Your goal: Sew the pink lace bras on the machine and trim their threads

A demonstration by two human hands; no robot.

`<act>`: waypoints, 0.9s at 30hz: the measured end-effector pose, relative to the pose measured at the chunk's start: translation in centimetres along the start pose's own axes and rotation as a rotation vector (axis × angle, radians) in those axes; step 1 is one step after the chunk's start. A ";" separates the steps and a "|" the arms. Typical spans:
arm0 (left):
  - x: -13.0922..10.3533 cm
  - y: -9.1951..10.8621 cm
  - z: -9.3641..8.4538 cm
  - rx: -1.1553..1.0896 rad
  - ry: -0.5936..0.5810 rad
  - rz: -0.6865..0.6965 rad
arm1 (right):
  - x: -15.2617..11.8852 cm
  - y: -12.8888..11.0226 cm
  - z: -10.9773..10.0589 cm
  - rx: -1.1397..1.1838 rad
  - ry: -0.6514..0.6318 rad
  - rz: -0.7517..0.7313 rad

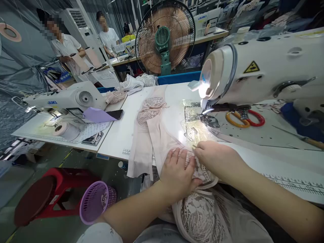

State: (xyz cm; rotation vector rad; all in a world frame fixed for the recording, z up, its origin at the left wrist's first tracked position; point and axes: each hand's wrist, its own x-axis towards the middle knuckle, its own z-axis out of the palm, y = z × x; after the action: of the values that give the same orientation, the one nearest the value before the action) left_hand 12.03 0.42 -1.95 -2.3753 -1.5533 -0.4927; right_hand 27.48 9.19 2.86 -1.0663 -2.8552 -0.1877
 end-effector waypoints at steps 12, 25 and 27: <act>-0.3 -0.5 0.1 -0.042 -0.064 0.060 | 1.9 2.2 -0.8 -0.071 -0.030 0.291; -0.4 -0.6 -1.5 -0.146 -0.139 0.102 | 2.5 -0.9 -0.6 0.023 -0.104 0.111; -0.2 -0.9 -1.8 -0.190 -0.125 0.110 | 2.6 -1.1 -0.3 0.016 -0.090 0.109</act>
State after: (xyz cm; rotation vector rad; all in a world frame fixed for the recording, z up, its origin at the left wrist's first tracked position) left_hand 10.88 -0.06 -0.35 -2.6657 -1.4742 -0.4966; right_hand 24.83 10.04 3.41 -1.2535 -2.8610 -0.1114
